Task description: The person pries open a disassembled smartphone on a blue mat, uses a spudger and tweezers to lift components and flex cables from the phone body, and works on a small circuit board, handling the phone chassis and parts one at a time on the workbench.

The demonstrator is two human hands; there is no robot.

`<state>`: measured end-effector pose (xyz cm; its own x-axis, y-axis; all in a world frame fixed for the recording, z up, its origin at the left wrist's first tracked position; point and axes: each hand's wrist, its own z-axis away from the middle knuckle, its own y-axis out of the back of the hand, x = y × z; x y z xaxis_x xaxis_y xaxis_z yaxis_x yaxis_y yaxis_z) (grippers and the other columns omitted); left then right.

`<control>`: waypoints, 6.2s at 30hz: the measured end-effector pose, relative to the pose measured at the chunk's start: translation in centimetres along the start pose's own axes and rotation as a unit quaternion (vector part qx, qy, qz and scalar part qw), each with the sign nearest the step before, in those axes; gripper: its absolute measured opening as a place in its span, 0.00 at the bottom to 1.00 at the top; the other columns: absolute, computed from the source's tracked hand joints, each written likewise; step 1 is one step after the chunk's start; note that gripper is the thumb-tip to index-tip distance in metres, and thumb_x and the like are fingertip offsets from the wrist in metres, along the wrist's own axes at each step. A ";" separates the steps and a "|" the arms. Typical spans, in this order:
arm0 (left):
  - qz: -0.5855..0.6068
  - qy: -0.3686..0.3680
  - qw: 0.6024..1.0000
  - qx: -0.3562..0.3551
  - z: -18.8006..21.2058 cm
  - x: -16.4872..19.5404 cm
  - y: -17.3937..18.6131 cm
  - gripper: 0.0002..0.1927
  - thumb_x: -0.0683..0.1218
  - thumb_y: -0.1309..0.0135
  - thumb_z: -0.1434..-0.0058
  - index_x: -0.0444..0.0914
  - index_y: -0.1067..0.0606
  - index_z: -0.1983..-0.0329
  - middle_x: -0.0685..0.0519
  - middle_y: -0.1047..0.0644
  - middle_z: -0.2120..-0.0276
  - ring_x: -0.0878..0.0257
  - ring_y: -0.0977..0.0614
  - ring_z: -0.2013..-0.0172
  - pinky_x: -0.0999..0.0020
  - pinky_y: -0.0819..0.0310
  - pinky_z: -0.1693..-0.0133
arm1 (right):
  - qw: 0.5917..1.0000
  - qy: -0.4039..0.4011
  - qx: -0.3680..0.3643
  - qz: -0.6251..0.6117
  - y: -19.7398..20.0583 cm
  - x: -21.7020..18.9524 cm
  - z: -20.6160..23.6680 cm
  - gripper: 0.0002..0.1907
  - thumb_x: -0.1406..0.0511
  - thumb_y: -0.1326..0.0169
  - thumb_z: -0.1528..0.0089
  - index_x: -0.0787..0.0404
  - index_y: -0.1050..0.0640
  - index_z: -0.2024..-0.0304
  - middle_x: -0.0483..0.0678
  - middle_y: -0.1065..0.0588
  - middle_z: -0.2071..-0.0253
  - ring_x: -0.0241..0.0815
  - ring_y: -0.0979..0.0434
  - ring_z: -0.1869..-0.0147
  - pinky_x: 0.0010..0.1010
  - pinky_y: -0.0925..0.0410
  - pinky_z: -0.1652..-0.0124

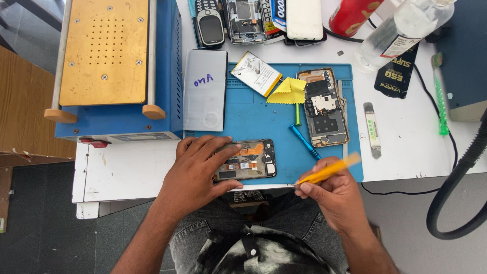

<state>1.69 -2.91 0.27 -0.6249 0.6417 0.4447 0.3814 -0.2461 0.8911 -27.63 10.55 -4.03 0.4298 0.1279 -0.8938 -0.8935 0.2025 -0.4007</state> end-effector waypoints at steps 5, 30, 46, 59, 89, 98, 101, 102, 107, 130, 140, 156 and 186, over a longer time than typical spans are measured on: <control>0.001 0.002 1.000 -0.001 0.1 -0.1 0.0 0.40 0.70 0.38 0.50 0.49 0.27 0.38 0.53 0.29 0.38 0.54 0.33 0.35 0.44 0.49 0.34 | 0.999 0.015 0.003 0.036 -0.3 0.8 -0.2 0.17 0.76 0.41 0.39 0.63 0.30 0.50 0.62 0.19 0.60 0.48 0.14 0.55 0.38 0.20 0.57; 0.015 0.006 1.000 0.003 -0.1 -0.2 0.0 0.35 0.69 0.35 0.54 0.48 0.22 0.47 0.54 0.26 0.41 0.55 0.31 0.37 0.44 0.46 0.36 | 0.861 0.245 -0.009 0.445 -5.2 0.7 -0.1 0.11 0.71 0.36 0.41 0.60 0.17 0.55 0.48 0.15 0.57 0.38 0.12 0.53 0.30 0.22 0.53; 0.032 0.007 0.999 0.009 -0.2 0.0 0.3 0.34 0.66 0.33 0.55 0.48 0.21 0.47 0.54 0.25 0.40 0.55 0.30 0.38 0.45 0.46 0.36 | 0.754 0.390 -0.075 0.523 -6.0 0.6 0.5 0.15 0.75 0.35 0.45 0.66 0.19 0.55 0.53 0.19 0.52 0.45 0.18 0.52 0.32 0.24 0.55; 0.003 0.000 1.000 -0.004 0.1 -0.4 -0.2 0.33 0.67 0.34 0.53 0.50 0.22 0.47 0.52 0.27 0.40 0.52 0.31 0.37 0.43 0.46 0.37 | 0.935 0.163 0.072 0.307 -3.2 1.9 1.1 0.15 0.72 0.39 0.38 0.64 0.19 0.48 0.55 0.16 0.53 0.46 0.14 0.50 0.31 0.21 0.51; 0.088 -0.051 0.992 0.079 1.5 -0.2 0.0 0.38 0.62 0.27 0.56 0.44 0.25 0.44 0.50 0.25 0.44 0.53 0.24 0.43 0.49 0.29 0.44 | 0.993 0.099 0.052 -0.045 -2.7 2.4 0.1 0.12 0.77 0.46 0.35 0.69 0.26 0.48 0.60 0.21 0.51 0.50 0.18 0.43 0.44 0.24 0.43; 0.083 -0.062 0.990 0.093 1.7 -0.3 0.0 0.37 0.61 0.27 0.56 0.46 0.25 0.45 0.51 0.26 0.44 0.54 0.24 0.43 0.50 0.29 0.43 | 0.991 0.118 0.050 -0.037 -3.4 2.9 0.2 0.09 0.77 0.46 0.33 0.68 0.26 0.51 0.60 0.21 0.52 0.50 0.18 0.44 0.44 0.24 0.43; 0.069 -0.070 0.991 0.092 1.7 -0.2 0.0 0.36 0.61 0.27 0.56 0.46 0.25 0.45 0.51 0.26 0.44 0.54 0.24 0.44 0.50 0.30 0.44 | 0.989 0.140 0.039 -0.011 -3.7 2.5 0.1 0.07 0.77 0.46 0.33 0.67 0.26 0.52 0.60 0.22 0.50 0.49 0.19 0.42 0.44 0.24 0.41; 0.064 -0.072 0.991 0.093 1.7 -0.2 0.0 0.36 0.61 0.27 0.56 0.46 0.24 0.46 0.51 0.26 0.45 0.54 0.24 0.44 0.50 0.30 0.44 | 0.989 0.146 0.037 0.003 -3.9 2.2 0.0 0.07 0.77 0.46 0.33 0.67 0.26 0.53 0.61 0.22 0.49 0.49 0.19 0.42 0.44 0.24 0.40; 0.046 -0.076 0.992 0.092 1.8 0.0 0.2 0.34 0.61 0.26 0.57 0.46 0.23 0.48 0.52 0.26 0.46 0.53 0.24 0.44 0.49 0.30 0.45 | 0.982 0.179 0.043 0.050 -5.1 1.6 -1.3 0.07 0.78 0.47 0.33 0.66 0.26 0.54 0.61 0.22 0.48 0.50 0.19 0.41 0.45 0.24 0.39; 0.104 -0.066 0.990 0.070 1.5 -0.1 0.7 0.41 0.60 0.26 0.58 0.44 0.25 0.41 0.52 0.26 0.44 0.53 0.25 0.42 0.52 0.30 0.41 | 0.989 0.146 0.021 0.008 -5.6 0.9 -2.1 0.06 0.78 0.46 0.34 0.66 0.26 0.57 0.61 0.22 0.49 0.48 0.18 0.43 0.44 0.22 0.43; 0.071 -0.085 0.991 0.074 1.5 -0.2 0.6 0.44 0.61 0.27 0.57 0.43 0.27 0.37 0.52 0.26 0.45 0.54 0.25 0.44 0.51 0.30 0.42 | 0.953 0.235 0.030 0.190 -6.2 0.4 -1.7 0.08 0.75 0.42 0.34 0.64 0.27 0.56 0.58 0.21 0.48 0.45 0.17 0.43 0.34 0.22 0.45; 0.031 -0.087 0.993 0.074 1.5 0.2 0.2 0.46 0.65 0.30 0.56 0.44 0.28 0.36 0.54 0.26 0.39 0.56 0.26 0.41 0.52 0.32 0.44 | 0.832 0.361 0.033 0.420 -6.6 0.2 -1.6 0.12 0.73 0.38 0.36 0.62 0.28 0.55 0.58 0.21 0.47 0.46 0.16 0.43 0.30 0.21 0.49; -0.004 -0.118 0.992 0.036 1.4 0.3 0.0 0.44 0.63 0.29 0.56 0.46 0.28 0.36 0.57 0.27 0.38 0.58 0.26 0.42 0.53 0.33 0.42 | 0.961 -0.088 -0.093 0.246 -3.7 -5.3 -7.2 0.08 0.73 0.38 0.43 0.69 0.18 0.60 0.55 0.16 0.59 0.44 0.14 0.54 0.34 0.20 0.54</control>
<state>2.49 -1.69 0.27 -0.4549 0.7971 0.3972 0.4297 -0.1942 0.8818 -27.54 2.10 0.78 -0.0495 0.3295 -0.9429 -0.9949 -0.0990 0.0176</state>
